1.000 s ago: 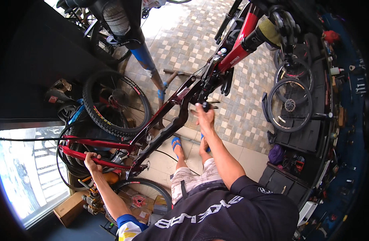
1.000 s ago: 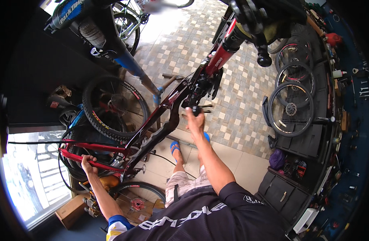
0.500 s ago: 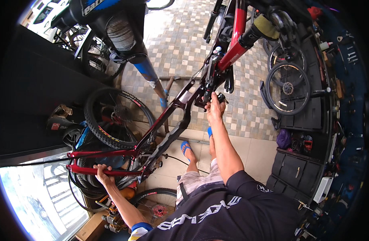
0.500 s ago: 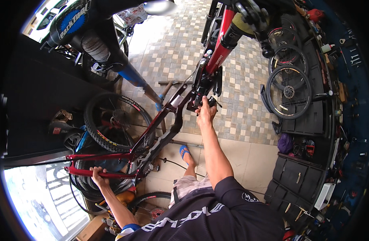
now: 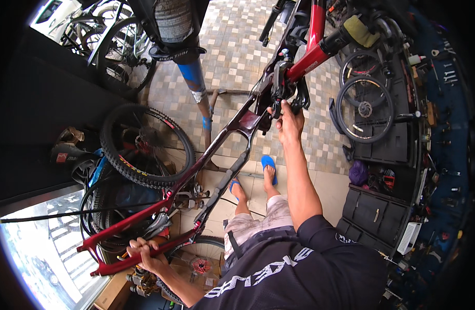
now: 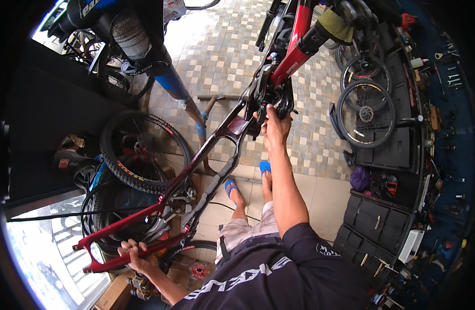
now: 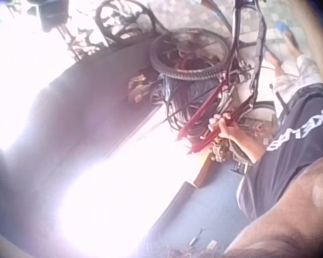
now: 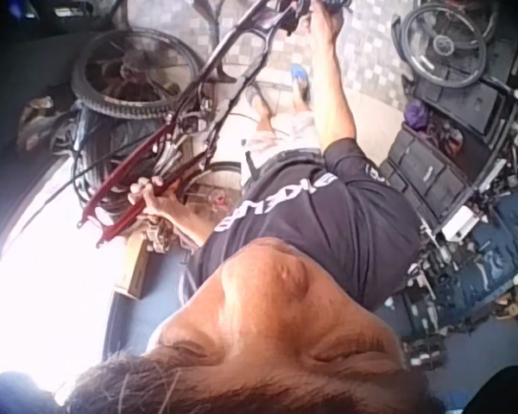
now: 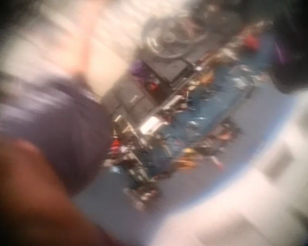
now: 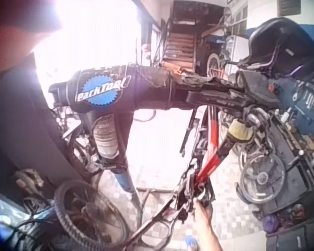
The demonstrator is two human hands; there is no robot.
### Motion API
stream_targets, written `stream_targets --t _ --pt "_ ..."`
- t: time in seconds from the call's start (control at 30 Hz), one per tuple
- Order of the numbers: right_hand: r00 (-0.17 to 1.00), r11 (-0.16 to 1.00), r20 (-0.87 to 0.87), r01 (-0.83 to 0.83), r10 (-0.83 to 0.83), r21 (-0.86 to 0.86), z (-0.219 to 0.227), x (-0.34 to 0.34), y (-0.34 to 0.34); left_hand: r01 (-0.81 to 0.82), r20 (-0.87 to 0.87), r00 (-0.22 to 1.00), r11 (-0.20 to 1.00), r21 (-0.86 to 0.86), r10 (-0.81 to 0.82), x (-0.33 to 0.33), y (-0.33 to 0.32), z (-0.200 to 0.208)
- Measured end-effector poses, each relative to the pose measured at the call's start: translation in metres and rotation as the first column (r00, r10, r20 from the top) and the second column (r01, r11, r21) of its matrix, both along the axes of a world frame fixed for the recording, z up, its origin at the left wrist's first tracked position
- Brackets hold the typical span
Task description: The person selects small parts from a basket, then installs a black rear derailleur onto a red bicycle frame mounted on a repair stand. They thread the derailleur cable and tighten the mounting bolt with a hex key, then reposition the frame to continue adjustments.
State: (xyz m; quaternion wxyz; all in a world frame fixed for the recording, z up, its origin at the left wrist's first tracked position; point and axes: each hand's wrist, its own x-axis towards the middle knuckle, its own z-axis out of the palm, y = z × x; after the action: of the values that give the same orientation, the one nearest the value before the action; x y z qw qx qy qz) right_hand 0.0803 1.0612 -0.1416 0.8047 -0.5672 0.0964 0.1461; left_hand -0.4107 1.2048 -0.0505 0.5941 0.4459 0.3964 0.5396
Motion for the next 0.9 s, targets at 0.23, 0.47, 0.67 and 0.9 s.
stream_targets --t 0.23,0.47,0.67,0.9 --pt "0.997 0.996 -0.059 -0.059 0.054 -0.071 -0.012 0.006 0.001 -0.074 -0.123 0.989 0.994 0.084 0.084 0.010 -0.086 0.041" --pt "0.989 0.968 -0.012 -0.149 0.150 -0.204 -0.035 0.005 0.002 -0.041 -0.112 0.993 0.996 -0.080 0.032 0.014 -0.172 0.035" --pt "0.954 0.881 0.023 -0.265 0.298 -0.392 -0.021 0.004 -0.010 0.080 -0.189 0.977 0.994 -0.077 -0.093 0.018 -0.226 0.003" --pt "0.918 0.880 0.053 -0.359 0.393 -0.311 -0.053 -0.022 -0.061 0.026 -0.228 0.973 0.995 -0.098 -0.048 0.037 -0.259 0.004"
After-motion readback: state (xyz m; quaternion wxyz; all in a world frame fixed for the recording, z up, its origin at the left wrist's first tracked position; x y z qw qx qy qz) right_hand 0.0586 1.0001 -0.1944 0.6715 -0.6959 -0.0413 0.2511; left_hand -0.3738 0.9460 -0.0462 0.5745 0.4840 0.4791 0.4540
